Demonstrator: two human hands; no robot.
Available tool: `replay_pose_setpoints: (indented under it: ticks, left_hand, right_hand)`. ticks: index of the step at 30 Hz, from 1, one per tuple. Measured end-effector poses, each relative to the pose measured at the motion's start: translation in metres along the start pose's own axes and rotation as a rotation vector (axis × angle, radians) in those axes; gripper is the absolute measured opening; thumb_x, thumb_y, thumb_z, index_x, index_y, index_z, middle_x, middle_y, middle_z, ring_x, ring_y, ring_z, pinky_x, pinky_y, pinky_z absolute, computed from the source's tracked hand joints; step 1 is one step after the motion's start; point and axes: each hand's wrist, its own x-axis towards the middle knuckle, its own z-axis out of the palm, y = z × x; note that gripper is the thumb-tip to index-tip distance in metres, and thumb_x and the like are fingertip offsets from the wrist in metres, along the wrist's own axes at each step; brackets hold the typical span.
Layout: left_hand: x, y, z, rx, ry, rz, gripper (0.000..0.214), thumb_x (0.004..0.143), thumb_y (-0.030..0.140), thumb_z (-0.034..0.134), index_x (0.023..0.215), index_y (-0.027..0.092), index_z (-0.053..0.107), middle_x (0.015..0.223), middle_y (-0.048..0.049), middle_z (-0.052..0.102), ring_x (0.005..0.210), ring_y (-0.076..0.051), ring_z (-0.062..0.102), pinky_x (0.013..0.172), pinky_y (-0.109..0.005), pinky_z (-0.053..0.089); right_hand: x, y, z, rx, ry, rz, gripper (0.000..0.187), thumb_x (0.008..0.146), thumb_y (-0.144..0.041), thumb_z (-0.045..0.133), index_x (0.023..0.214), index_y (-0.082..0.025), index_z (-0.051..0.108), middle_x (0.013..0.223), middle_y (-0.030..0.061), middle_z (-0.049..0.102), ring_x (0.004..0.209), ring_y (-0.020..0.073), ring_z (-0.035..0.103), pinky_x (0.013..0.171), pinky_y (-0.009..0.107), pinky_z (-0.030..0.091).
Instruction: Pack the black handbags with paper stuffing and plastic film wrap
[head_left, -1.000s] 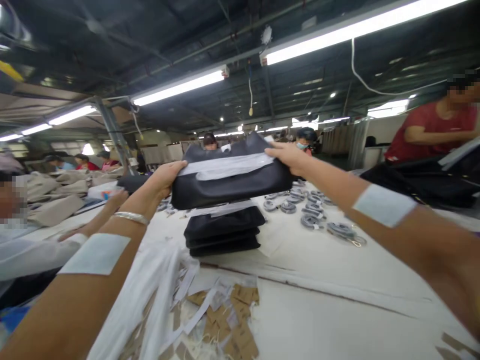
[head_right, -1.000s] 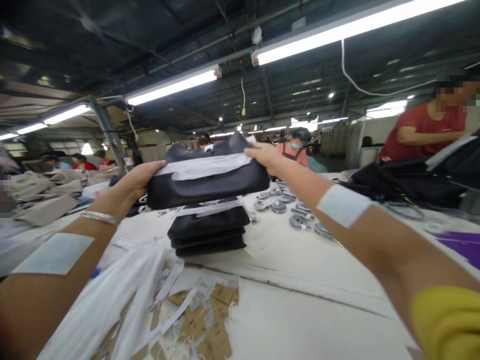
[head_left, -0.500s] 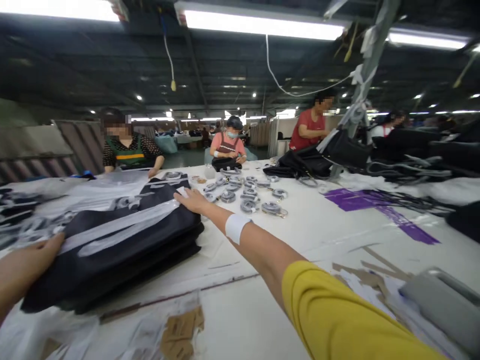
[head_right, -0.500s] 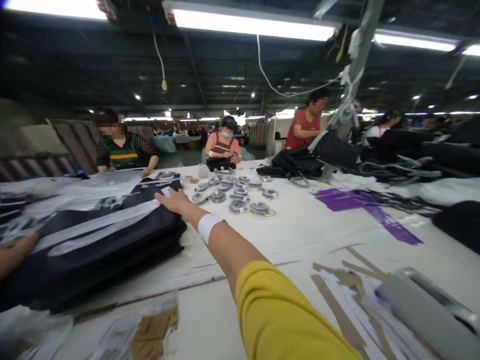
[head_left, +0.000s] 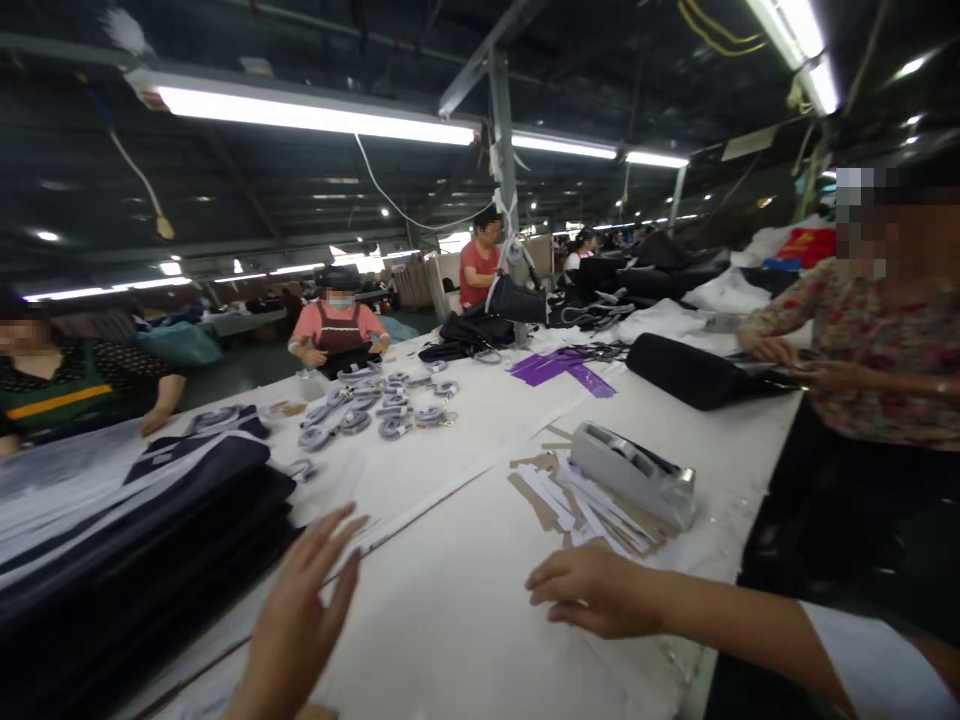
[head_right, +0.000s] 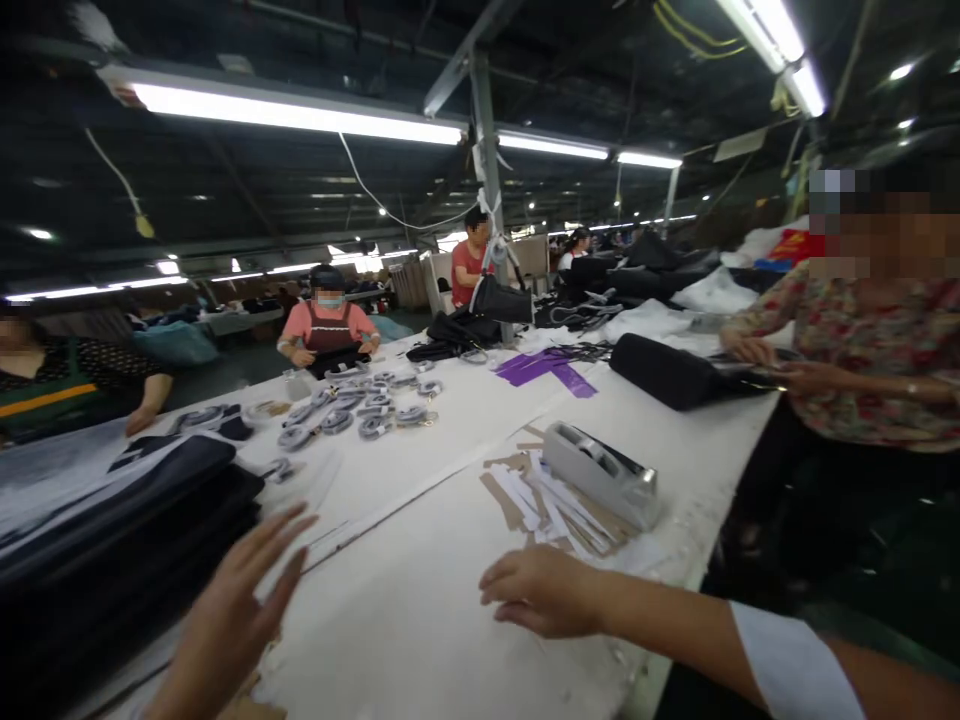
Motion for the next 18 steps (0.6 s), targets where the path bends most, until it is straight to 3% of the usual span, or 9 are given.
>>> replay_pose_setpoints:
  ticks: [3,5,7,12,18]
  left_hand:
    - [-0.018,0.07,0.066,-0.17,-0.231,0.146,0.032,0.093,0.03,0.05,0.122,0.032,0.064,0.135,-0.0038,0.06,0.127,-0.024,0.054,0.104,-0.042,0.05]
    - [-0.03,0.103,0.102,-0.257,-0.346,0.198,0.031,0.094,0.028,0.05,0.122,0.031,0.065,0.135,-0.0045,0.06,0.128,-0.023,0.053,0.105,-0.04,0.05]
    - [-0.04,0.123,0.132,-0.305,-0.409,0.201,0.032,0.095,0.029,0.049,0.122,0.03,0.065,0.134,-0.0057,0.061,0.127,-0.023,0.055,0.105,-0.041,0.05]
    - [-0.062,0.137,0.182,-0.268,-0.414,0.148,0.034,0.093,0.03,0.051,0.122,0.023,0.066,0.129,-0.0105,0.064,0.119,-0.025,0.061,0.102,-0.045,0.053]
    - [-0.074,0.128,0.198,-0.18,-0.358,0.185,0.037,0.091,0.03,0.053,0.126,0.025,0.064,0.133,-0.0074,0.062,0.123,-0.026,0.059,0.103,-0.045,0.052]
  right_hand:
    - [-0.073,0.001,0.011,-0.116,0.101,0.084,0.032,0.093,-0.027,0.053,0.122,-0.024,0.065,0.116,0.0105,0.071,0.105,0.0226,0.067,0.09,0.037,0.054]
    - [-0.102,0.004,0.026,-0.156,0.177,0.119,0.033,0.094,-0.028,0.05,0.123,-0.024,0.064,0.118,0.0116,0.07,0.106,0.0231,0.066,0.091,0.039,0.053]
    - [-0.116,0.007,0.043,-0.176,0.276,0.158,0.033,0.094,-0.027,0.047,0.124,-0.025,0.063,0.12,0.0108,0.069,0.109,0.0224,0.065,0.094,0.04,0.052]
    - [-0.115,0.008,0.068,-0.222,0.48,0.285,0.032,0.091,-0.024,0.046,0.117,-0.027,0.065,0.115,0.0069,0.072,0.104,0.0228,0.066,0.09,0.042,0.052]
    - [-0.11,0.02,0.078,-0.196,0.555,0.22,0.034,0.085,-0.026,0.05,0.116,-0.026,0.064,0.11,0.004,0.073,0.098,0.0214,0.068,0.083,0.041,0.056]
